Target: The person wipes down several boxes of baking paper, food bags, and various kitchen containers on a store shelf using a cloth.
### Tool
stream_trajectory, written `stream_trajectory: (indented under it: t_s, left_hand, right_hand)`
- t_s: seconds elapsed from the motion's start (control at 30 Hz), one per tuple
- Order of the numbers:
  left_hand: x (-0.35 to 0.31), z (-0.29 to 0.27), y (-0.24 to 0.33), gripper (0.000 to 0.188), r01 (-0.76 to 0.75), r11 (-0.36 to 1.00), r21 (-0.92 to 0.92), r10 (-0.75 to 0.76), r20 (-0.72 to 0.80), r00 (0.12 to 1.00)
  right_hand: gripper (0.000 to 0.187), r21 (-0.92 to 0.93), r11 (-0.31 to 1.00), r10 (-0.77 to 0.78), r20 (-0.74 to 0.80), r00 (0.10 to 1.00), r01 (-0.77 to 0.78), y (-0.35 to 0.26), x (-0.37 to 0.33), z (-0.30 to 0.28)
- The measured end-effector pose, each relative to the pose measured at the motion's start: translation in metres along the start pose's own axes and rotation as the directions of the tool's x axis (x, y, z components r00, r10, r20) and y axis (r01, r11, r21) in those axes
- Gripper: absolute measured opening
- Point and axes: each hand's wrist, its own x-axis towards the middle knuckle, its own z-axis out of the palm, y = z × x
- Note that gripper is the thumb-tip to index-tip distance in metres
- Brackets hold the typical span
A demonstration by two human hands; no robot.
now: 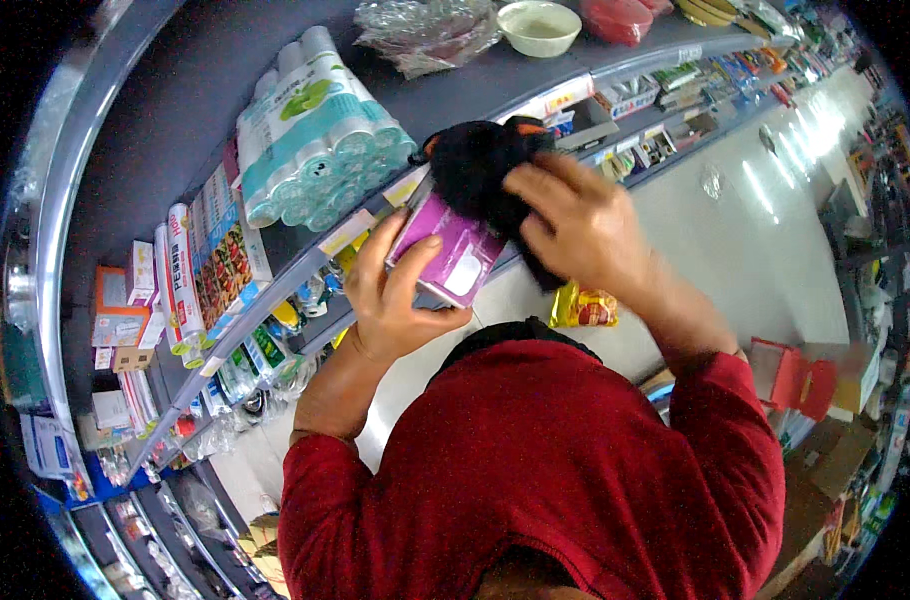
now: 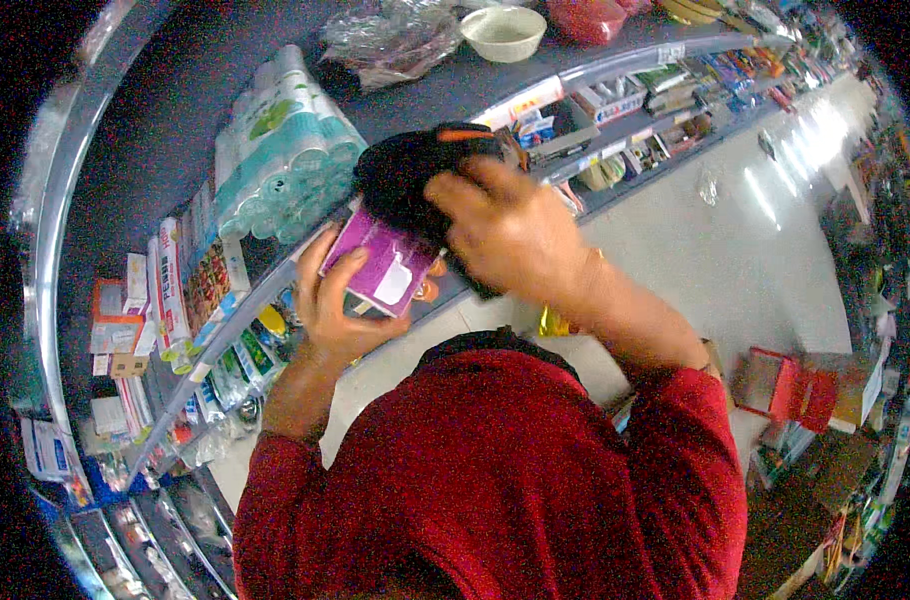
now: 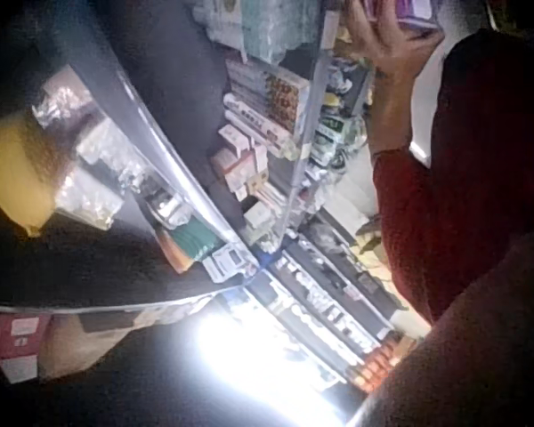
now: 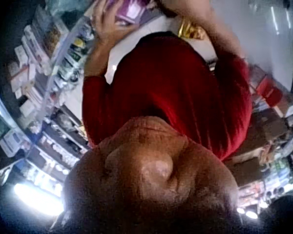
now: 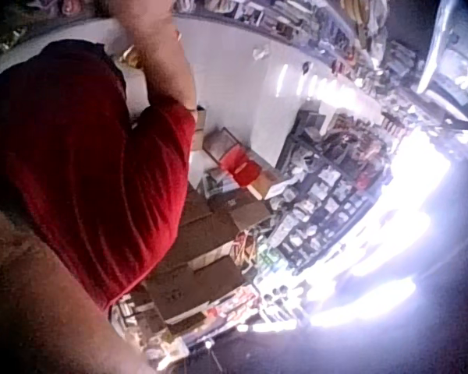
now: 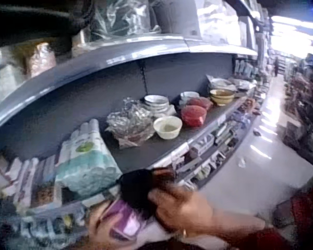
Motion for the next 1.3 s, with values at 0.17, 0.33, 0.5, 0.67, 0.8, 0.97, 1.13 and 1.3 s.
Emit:
stream_trajectory:
  t_s: [0.17,0.33,0.5,0.67,0.8,0.97,1.13,1.3]
  left_hand:
    - [-0.001,0.002,0.016,0.076,-0.02,0.992,-0.121,0.014,-0.047,0.999]
    - [0.002,0.01,0.026,0.074,0.048,0.995,-0.09,-0.051,-0.035,0.998]
    - [0.004,0.026,0.036,0.075,0.092,0.989,-0.12,-0.084,0.069,0.994]
    - [-0.003,0.037,0.05,0.07,0.323,0.918,-0.231,-0.266,0.245,0.932]
    - [-0.008,0.026,0.044,0.075,0.08,0.974,-0.21,-0.051,0.139,0.989]
    - [-0.013,-0.03,0.029,0.088,0.099,0.946,-0.308,-0.116,-0.035,0.993]
    - [-0.01,-0.102,-0.028,0.093,0.335,0.94,0.068,-0.287,-0.375,0.881]
    - [-0.006,-0.153,-0.112,0.064,0.624,0.729,-0.281,-0.652,-0.564,0.507]
  right_hand:
    - [0.034,-0.083,0.884,0.458,-0.044,0.888,-0.46,0.081,-0.045,-0.002]
    - [0.034,0.241,0.772,0.635,-0.315,0.705,-0.588,0.063,-0.063,-0.035]
    - [0.032,0.096,0.986,0.162,-0.356,0.92,-0.137,0.007,-0.047,-0.064]
    - [0.034,0.115,0.992,-0.031,-0.105,0.994,0.043,-0.025,-0.044,-0.043]
    - [0.032,-0.15,0.978,0.148,0.007,0.989,-0.146,0.001,-0.039,-0.039]
    - [0.038,-0.143,0.814,0.567,-0.01,0.823,-0.563,0.066,-0.085,-0.032]
    - [0.034,-0.222,0.614,0.763,-0.082,0.642,-0.758,0.097,-0.19,-0.003]
    - [0.039,-0.311,0.419,0.897,0.0,0.441,-0.853,0.073,-0.221,0.02]
